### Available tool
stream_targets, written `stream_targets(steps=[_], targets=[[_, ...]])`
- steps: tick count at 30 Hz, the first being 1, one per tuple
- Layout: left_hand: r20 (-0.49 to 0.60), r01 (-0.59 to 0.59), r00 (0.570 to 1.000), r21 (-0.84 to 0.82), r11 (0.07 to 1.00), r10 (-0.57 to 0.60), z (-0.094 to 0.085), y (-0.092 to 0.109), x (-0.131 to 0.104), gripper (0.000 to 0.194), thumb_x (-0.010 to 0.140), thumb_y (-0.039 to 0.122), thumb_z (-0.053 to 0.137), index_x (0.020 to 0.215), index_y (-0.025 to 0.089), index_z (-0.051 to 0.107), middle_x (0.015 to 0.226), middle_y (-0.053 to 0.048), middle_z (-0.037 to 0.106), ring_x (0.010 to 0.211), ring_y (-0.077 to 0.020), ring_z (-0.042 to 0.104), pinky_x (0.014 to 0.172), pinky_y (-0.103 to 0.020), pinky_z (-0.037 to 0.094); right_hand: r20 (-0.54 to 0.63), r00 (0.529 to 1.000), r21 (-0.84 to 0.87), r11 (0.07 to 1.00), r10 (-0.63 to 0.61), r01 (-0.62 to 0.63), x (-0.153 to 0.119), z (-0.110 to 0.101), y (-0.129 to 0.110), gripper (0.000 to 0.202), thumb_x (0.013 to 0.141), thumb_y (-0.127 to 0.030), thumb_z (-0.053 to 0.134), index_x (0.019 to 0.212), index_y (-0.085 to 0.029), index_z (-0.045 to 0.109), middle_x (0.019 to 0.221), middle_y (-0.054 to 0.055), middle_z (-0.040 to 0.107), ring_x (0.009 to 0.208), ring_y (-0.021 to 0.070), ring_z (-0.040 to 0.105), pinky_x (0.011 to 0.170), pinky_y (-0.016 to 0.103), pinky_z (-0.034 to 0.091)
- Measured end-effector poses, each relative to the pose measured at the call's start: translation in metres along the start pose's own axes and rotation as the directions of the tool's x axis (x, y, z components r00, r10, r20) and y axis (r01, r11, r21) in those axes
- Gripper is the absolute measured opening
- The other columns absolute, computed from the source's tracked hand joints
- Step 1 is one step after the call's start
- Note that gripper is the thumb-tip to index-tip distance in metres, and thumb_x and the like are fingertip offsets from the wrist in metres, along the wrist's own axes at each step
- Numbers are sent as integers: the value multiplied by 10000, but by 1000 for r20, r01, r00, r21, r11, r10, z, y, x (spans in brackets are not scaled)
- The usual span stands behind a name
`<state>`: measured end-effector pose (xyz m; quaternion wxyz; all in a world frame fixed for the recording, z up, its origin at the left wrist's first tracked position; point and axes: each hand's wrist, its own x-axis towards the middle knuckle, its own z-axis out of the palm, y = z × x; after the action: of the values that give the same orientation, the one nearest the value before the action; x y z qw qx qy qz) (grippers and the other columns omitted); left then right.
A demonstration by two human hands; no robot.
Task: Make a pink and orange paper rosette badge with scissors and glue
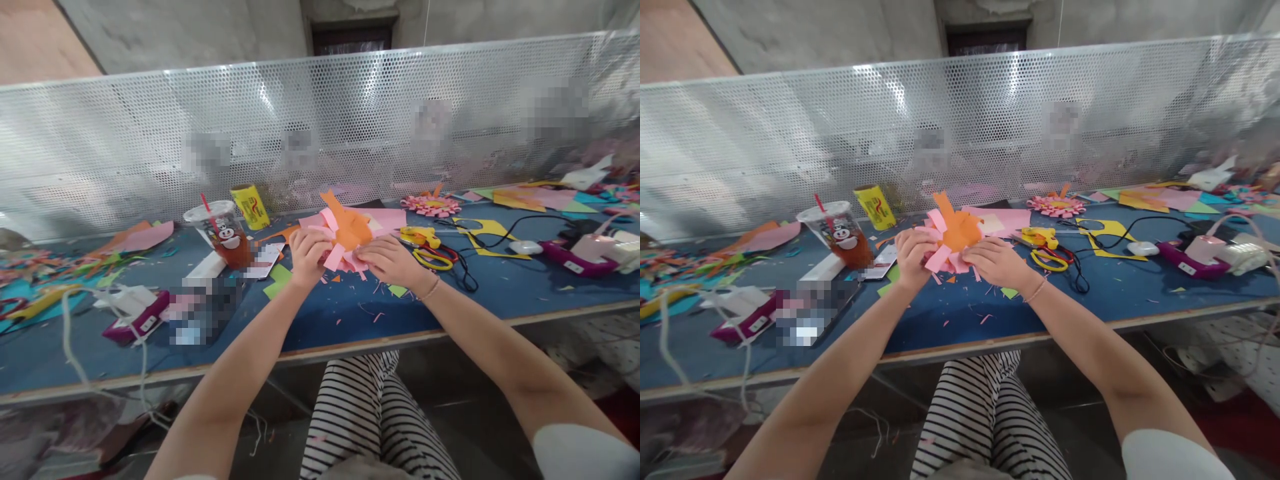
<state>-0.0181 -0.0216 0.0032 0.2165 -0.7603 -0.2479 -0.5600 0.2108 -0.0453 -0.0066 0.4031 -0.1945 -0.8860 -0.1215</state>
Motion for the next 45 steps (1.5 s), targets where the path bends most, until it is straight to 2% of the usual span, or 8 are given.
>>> stream_targets(steps=[16,20,25,31,34,38,42,45], targets=[[9,19,1000,37,999,-20,-1,5,1,168,778,320,546,637,235,580,751,-36,643,813,-195,535,777,-381,350,-47,999,21,1000,-13,14,-2,3,2,326,809,-159,487,1113,-272,521,1115,33,621,1037,177,563,929,431,416],[31,50,998,34,998,-51,0,5,1,190,791,322,528,628,232,570,744,-35,638,822,-195,534,789,-385,337,-51,999,49,999,20,-17,-1,4,-1,329,802,-148,478,1108,-262,519,1102,44,621,1044,188,554,924,445,422],[72,75,994,21,997,-77,1,4,2,156,782,283,537,638,229,561,751,-30,643,801,-184,541,792,-378,331,-145,987,42,997,75,-69,3,3,-2,359,767,-105,467,1099,-232,511,1058,64,622,1029,195,542,893,423,444],[132,179,976,-35,983,-173,4,0,3,61,716,185,564,665,216,576,740,-31,647,773,-184,558,801,-365,356,-96,969,158,965,226,-210,7,3,0,302,761,-168,511,1054,-238,533,998,61,618,988,210,549,884,430,438],[152,416,903,-81,906,-401,3,3,7,39,681,224,604,698,194,587,710,-23,616,739,-171,553,736,-316,394,-196,914,287,912,355,-292,8,3,1,386,773,-238,537,1152,-242,468,1115,81,563,1071,212,510,922,419,418],[148,715,688,-307,628,-711,2,5,15,276,602,296,683,820,168,572,695,16,573,645,-119,529,616,-237,416,-299,780,463,798,550,-386,5,6,11,529,780,-329,547,1264,-282,340,1282,83,434,1208,212,398,971,430,377],[263,778,530,-530,338,-806,7,-1,14,369,526,315,735,788,163,524,676,32,560,618,-106,546,573,-226,443,-167,723,615,644,670,-455,-2,18,30,501,749,-384,582,1198,-280,385,1289,81,425,1194,204,415,971,422,375],[385,763,490,-624,171,-782,10,-4,11,433,473,301,772,790,159,513,706,29,584,635,-112,579,603,-244,475,-46,714,734,508,699,-450,-3,28,39,440,736,-417,582,1122,-270,432,1263,73,453,1138,190,467,951,402,397]])
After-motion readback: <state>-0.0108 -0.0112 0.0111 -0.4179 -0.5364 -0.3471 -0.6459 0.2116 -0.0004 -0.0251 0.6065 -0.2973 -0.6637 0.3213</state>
